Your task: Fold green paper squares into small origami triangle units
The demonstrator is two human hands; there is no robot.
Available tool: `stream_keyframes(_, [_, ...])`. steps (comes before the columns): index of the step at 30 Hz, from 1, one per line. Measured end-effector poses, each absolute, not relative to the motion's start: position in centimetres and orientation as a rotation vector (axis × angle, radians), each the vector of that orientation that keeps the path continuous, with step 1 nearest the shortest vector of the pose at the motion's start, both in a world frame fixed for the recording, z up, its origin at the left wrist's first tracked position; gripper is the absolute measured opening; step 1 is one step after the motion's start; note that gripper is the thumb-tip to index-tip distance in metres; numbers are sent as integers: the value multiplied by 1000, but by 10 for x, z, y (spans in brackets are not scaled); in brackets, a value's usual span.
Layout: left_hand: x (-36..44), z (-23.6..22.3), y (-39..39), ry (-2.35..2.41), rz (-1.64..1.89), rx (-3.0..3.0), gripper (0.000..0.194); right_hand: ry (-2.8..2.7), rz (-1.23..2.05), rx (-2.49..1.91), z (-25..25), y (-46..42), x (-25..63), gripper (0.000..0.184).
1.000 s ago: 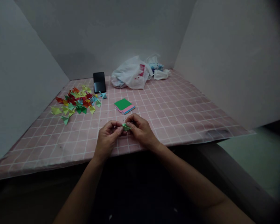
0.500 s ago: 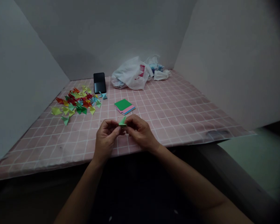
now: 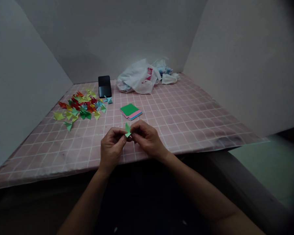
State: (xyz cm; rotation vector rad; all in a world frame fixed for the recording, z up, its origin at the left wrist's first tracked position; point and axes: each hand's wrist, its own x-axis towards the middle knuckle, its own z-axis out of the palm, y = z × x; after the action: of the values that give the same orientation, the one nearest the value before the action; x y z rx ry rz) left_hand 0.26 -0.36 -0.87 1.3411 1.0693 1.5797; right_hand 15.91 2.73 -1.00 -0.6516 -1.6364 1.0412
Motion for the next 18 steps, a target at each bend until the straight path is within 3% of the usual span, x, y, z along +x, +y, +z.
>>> stream_keyframes(9, [-1, -13, -4, 1057, 1590, 1303, 7, -1584, 1054, -602, -11, 27, 159, 9])
stream_keyframes(18, [-1, -17, -1, 1016, 1575, 1185, 17, -1677, 883, -618, -12, 27, 158, 12])
